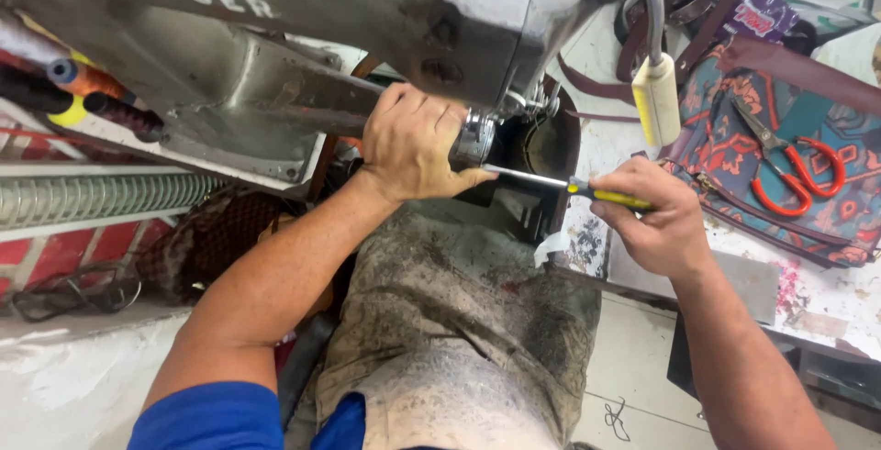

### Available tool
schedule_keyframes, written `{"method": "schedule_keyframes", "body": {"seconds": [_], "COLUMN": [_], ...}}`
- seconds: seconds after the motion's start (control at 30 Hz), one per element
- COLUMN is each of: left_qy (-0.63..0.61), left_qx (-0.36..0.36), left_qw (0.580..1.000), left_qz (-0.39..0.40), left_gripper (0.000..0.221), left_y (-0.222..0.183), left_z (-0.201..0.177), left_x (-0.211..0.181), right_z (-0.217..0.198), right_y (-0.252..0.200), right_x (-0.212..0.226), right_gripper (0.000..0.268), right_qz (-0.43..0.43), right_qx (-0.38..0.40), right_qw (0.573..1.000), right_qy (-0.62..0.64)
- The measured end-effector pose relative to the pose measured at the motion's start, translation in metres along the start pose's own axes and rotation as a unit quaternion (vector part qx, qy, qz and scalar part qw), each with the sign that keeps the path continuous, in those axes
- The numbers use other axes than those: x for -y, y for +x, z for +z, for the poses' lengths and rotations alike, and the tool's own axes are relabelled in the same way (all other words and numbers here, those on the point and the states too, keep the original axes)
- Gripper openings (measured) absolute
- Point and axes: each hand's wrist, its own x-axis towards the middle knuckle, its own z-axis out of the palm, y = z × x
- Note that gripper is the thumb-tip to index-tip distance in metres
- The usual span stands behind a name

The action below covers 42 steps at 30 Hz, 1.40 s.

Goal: Repairing an industrial sewing machine by disassembling parts with a screwdriver, adjusting components, and applying adhesive.

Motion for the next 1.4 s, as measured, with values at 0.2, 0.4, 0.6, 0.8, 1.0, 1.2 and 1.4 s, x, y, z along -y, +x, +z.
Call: {"method": "schedule_keyframes", "body": {"seconds": [0.2, 0.4, 0.6, 0.8, 1.0, 1.2, 1.4], "left_qy": [0.006, 0.003, 0.002, -0.053, -0.221, -0.265, -0.272], "left_qx": [0.008, 0.034, 0.186, 0.559, 0.685, 0.703, 0.709], "left_qw": [1.0, 0.999, 0.982, 0.819, 0.647, 0.589, 0.574], "left_qz": [-0.007, -0.016, -0.029, -0.117, -0.251, -0.298, -0.306], "left_gripper": [0.07, 0.073, 0.098, 0.088, 0.08, 0.061, 0.063], "left_y": [-0.004, 0.0, 0.015, 0.063, 0.076, 0.049, 0.037], "left_z": [0.004, -0.003, -0.012, -0.024, 0.003, 0.023, 0.03], "left_x": [0.001, 0.0, 0.013, 0.026, 0.042, 0.052, 0.055], "right_z": [-0.001, 0.014, 0.015, 0.006, 0.02, 0.029, 0.032], "right_y": [-0.004, -0.003, -0.014, -0.014, 0.004, 0.009, 0.009], "right_x": [-0.003, -0.012, -0.009, -0.016, -0.031, -0.048, -0.054], "right_gripper": [0.018, 0.023, 0.02, 0.022, 0.011, 0.02, 0.02], "right_qz": [0.149, -0.062, 0.107, 0.037, 0.142, 0.208, 0.234], "right_qx": [-0.017, -0.092, -0.127, -0.151, -0.225, -0.236, -0.246], "right_qw": [0.983, 0.989, 0.978, 0.983, 0.949, 0.927, 0.913], "right_qy": [-0.109, 0.098, 0.127, 0.097, 0.168, 0.203, 0.227]}}
